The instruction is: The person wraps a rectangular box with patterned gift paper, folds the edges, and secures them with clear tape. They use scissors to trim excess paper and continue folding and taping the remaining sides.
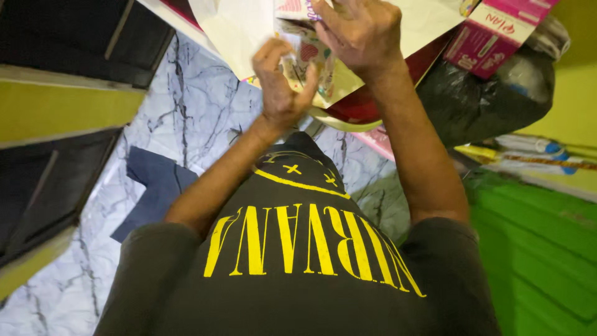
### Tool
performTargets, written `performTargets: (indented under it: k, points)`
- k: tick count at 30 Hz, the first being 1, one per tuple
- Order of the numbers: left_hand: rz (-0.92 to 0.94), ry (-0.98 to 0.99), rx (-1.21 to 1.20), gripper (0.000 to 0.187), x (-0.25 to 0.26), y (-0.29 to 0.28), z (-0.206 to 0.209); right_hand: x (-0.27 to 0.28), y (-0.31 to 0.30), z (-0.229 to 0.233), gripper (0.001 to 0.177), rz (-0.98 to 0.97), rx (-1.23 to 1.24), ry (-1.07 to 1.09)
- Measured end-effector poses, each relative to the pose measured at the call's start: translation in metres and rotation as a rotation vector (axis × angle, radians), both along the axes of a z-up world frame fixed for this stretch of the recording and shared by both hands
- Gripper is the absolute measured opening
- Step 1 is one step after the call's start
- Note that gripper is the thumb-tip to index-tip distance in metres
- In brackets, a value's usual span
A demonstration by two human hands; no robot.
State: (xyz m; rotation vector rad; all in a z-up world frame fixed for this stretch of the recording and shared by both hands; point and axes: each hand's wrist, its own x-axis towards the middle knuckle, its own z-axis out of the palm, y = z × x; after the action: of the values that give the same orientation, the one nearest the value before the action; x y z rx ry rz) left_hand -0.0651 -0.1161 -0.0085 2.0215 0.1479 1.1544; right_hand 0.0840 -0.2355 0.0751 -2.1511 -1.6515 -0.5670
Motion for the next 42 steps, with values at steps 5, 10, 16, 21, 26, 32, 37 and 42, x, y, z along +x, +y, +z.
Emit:
performTargets:
  k: [5,10,16,21,26,32,37,42]
  points:
    - [-0.236,0.366,-0.178,0.052,0.008,-0.031,-0.024,0.003,-0.002,-0.006,0.037,0.005,-0.011,-0.094]
    - [-0.166,0.418,-0.214,0.038,0.033,-0.042,-0.049,0.008,-0.005,-0.009,0.038,0.055,0.016,-0.091]
    - [-0.163,0.479,-0.235,0.035,0.033,-0.046,-0.058,0.015,-0.005,-0.017,0.022,0.052,0.036,-0.156]
    - [-0.139,0.4,-0.252,0.022,0.038,-0.055,-0.05,0.019,-0.005,-0.018,0.022,0.094,0.046,-0.129]
    - [-0.217,0.41,-0.381,0.011,0.043,-0.037,-0.052,0.023,-0.009,-0.018,0.024,0.124,0.027,-0.103]
    - [-0.275,0.337,-0.279,0.009,0.043,-0.024,-0.052,0.024,-0.006,-0.004,0.031,0.136,-0.038,-0.158]
    - [-0.22,0.704,-0.305,0.02,0.045,-0.019,-0.048,0.036,-0.014,0.013,0.041,0.291,-0.003,-0.131]
    - [-0.277,0.456,-0.201,0.011,0.045,-0.014,-0.041,0.057,-0.02,0.019,0.026,0.344,-0.115,0.082]
